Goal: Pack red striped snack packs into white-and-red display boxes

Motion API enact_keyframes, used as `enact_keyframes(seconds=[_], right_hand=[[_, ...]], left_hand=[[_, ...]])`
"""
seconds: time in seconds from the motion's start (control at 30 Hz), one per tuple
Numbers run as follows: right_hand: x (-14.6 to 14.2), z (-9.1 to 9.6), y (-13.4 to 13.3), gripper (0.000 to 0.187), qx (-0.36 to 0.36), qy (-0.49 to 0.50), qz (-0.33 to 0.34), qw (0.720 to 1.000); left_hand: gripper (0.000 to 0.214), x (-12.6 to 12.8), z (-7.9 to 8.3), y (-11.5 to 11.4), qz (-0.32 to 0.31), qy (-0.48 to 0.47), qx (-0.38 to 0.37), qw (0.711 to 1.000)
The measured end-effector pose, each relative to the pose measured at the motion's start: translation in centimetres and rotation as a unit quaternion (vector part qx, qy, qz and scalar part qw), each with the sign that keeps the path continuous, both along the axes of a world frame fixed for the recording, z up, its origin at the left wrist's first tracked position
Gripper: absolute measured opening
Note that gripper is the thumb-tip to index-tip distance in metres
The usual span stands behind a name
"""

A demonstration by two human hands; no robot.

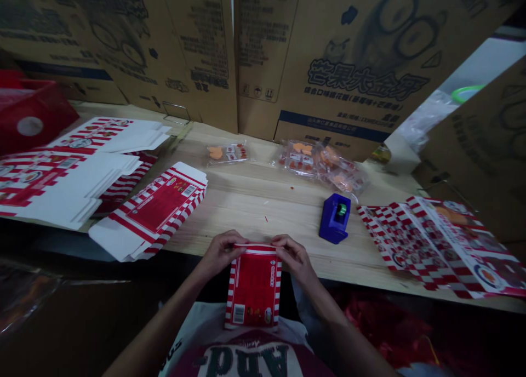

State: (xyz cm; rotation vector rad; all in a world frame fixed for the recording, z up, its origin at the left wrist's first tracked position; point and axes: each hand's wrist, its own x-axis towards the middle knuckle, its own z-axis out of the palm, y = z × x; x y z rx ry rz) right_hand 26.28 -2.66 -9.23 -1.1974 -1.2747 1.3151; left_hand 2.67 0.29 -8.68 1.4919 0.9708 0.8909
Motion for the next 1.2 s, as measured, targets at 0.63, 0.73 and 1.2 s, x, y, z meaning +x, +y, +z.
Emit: enact_keyframes(seconds=[0.63,0.73,1.2], right_hand=[[0.8,3.0,3.6,0.025,-0.012,-0.131,0.116,0.985],[1.1,2.8,3.0,0.023,0.035,-0.162,0.117,0.979],[-1.0,-0.8,-2.2,0.014,0.12,-0.152,-0.088,0.977]], left_hand=[[0.018,-0.9,3.1,3.1,-0.09,0.144,0.019,0.985],[0.021,-1.0,3.1,2.4,-0.096,0.133,0.062,0.984],[0.02,2.0,-1.7,-1.2,0.06,-0.108,-0.124,0.985]])
